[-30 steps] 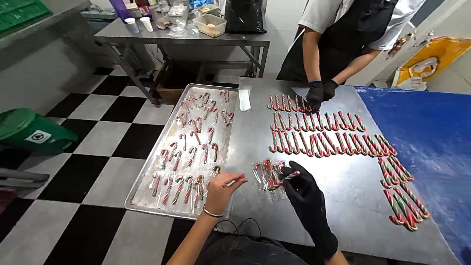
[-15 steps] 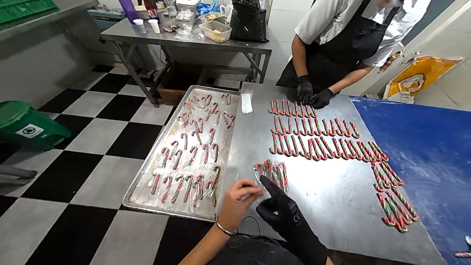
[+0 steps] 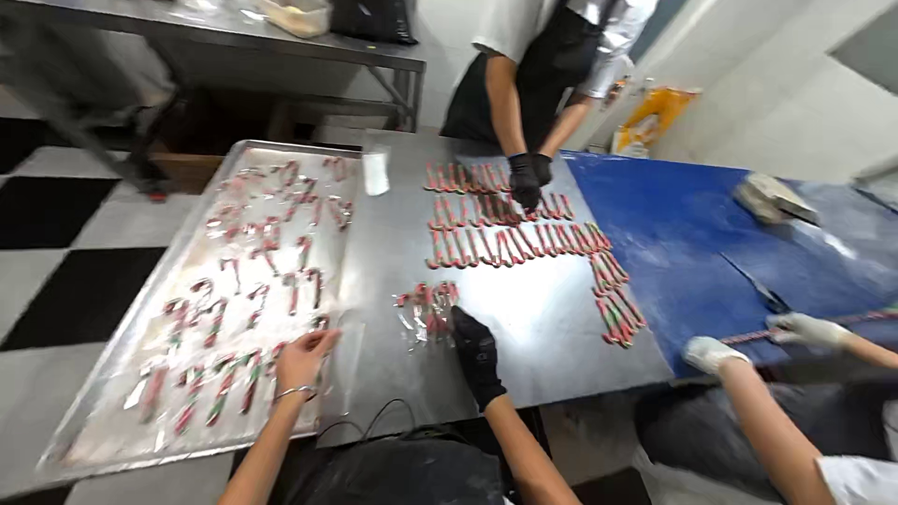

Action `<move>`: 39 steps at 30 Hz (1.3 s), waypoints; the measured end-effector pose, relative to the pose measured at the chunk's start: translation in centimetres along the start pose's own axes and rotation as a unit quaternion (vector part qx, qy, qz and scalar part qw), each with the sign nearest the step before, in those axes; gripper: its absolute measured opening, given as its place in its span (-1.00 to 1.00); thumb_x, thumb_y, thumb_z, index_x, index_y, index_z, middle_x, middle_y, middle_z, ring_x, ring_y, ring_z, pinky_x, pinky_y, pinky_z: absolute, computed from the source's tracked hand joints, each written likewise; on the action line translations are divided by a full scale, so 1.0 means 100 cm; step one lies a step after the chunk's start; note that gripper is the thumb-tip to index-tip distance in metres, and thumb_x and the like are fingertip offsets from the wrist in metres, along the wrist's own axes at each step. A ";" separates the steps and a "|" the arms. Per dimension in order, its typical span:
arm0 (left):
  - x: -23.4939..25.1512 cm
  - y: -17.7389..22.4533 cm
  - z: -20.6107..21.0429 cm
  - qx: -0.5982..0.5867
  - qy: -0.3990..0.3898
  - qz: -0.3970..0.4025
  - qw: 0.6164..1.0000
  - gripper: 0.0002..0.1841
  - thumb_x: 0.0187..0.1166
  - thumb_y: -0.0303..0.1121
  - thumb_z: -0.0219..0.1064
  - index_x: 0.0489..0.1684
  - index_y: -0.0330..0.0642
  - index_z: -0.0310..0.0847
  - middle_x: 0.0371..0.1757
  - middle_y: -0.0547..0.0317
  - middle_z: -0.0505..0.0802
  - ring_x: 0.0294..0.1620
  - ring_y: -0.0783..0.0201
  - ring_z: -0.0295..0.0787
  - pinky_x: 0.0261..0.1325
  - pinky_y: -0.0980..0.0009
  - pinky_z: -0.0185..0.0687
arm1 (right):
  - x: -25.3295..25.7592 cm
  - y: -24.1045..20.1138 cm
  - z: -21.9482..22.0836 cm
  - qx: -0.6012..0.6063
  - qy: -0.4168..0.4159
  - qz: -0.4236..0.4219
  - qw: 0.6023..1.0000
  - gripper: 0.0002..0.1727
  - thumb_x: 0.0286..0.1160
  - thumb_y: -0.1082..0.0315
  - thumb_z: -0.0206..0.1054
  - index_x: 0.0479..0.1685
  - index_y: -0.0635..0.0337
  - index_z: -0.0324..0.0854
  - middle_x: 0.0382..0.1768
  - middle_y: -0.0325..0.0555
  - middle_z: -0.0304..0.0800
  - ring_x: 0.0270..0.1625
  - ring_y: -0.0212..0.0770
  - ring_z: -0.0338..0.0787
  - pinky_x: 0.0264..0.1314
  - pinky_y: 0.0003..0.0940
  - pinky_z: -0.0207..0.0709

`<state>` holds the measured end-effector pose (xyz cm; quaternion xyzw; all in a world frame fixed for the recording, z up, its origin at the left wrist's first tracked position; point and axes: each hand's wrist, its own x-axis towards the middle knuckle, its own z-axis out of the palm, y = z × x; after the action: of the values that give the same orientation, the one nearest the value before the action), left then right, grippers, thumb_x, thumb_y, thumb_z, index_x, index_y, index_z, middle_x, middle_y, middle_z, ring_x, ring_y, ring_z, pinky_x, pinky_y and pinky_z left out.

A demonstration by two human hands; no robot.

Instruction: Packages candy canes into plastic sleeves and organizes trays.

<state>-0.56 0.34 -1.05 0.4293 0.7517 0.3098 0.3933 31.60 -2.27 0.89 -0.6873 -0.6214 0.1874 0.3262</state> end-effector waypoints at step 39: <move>-0.084 0.108 -0.012 -0.193 -0.043 0.397 0.896 -0.81 0.42 -0.34 0.58 -0.09 -0.19 0.94 -0.06 0.18 0.99 0.05 0.31 0.94 0.29 0.32 0.82 | -0.001 -0.169 -0.099 0.346 0.112 -0.142 0.921 -0.52 0.45 0.42 0.44 0.42 0.05 0.63 0.07 -0.21 0.93 0.02 -0.24 0.93 0.01 -0.37 0.85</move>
<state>5.48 -2.57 10.97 0.6202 0.4267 0.5606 0.3450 25.80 -4.29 19.48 -0.4527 -0.5680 0.2648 0.6342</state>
